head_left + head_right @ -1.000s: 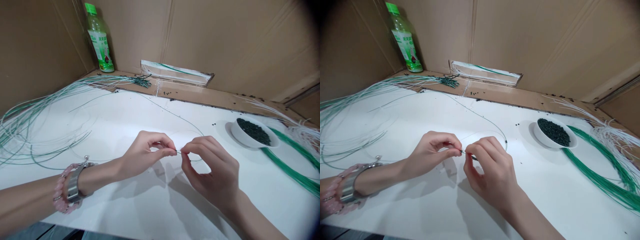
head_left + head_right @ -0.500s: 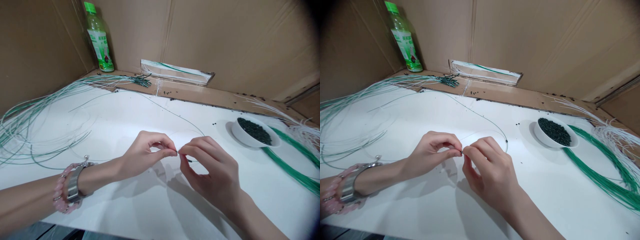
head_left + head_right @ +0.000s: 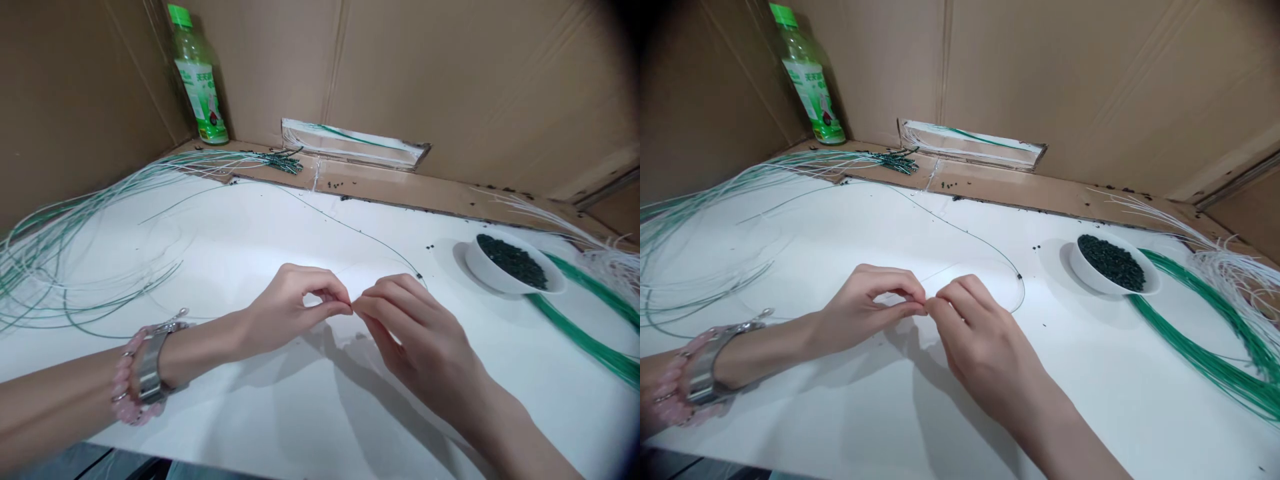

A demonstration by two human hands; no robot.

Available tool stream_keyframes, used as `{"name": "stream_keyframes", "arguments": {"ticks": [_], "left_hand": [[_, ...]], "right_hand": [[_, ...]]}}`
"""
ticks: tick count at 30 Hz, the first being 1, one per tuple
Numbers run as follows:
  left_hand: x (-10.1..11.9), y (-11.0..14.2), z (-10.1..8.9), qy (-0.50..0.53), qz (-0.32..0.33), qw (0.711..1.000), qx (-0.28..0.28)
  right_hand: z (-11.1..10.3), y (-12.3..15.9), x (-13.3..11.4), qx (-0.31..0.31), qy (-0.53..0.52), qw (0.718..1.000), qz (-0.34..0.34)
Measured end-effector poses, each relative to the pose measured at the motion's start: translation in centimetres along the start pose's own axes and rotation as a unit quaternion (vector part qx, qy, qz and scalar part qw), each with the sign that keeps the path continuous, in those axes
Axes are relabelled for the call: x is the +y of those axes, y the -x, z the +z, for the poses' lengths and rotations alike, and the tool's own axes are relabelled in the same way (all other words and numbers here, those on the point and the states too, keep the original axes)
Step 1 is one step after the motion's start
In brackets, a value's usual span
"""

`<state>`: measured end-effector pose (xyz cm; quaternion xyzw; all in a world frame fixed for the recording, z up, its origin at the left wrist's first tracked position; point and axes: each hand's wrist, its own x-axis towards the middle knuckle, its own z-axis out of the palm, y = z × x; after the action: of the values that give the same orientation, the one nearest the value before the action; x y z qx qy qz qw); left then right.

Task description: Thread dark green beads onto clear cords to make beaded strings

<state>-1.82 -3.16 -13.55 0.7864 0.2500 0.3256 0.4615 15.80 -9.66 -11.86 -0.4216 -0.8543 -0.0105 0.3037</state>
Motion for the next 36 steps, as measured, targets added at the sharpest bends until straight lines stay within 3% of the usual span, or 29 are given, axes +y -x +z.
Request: {"name": "stream_keyframes", "arguments": {"ticks": [4, 10, 18, 25, 32, 34, 36], "left_hand": [[-0.1, 0.0, 0.0, 0.015, -0.010, 1.000, 0.013], [0.1, 0.0, -0.1, 0.057, -0.031, 0.998, 0.020], [-0.2, 0.1, 0.2, -0.011, -0.005, 0.999, 0.040], [-0.4, 0.0, 0.1, -0.068, 0.000, 0.995, 0.071], [-0.4, 0.1, -0.4, -0.085, 0.008, 0.996, 0.036], [-0.1, -0.5, -0.9, -0.060, 0.016, 0.998, 0.020], [0.1, -2.0, -1.5, -0.017, 0.020, 0.999, 0.037]], "right_hand": [[0.1, -0.1, 0.2, 0.059, -0.096, 0.991, 0.070], [0.1, -0.1, 0.6, 0.082, -0.164, 0.974, 0.133], [1.2, -0.2, 0.3, 0.018, -0.172, 0.967, 0.190], [0.6, -0.4, 0.7, -0.033, -0.120, 0.960, 0.251], [0.9, -0.7, 0.4, 0.030, -0.224, 0.945, 0.235], [1.1, -0.8, 0.2, 0.064, -0.255, 0.934, 0.243], [1.2, -1.0, 0.0, 0.110, -0.290, 0.919, 0.244]]}}
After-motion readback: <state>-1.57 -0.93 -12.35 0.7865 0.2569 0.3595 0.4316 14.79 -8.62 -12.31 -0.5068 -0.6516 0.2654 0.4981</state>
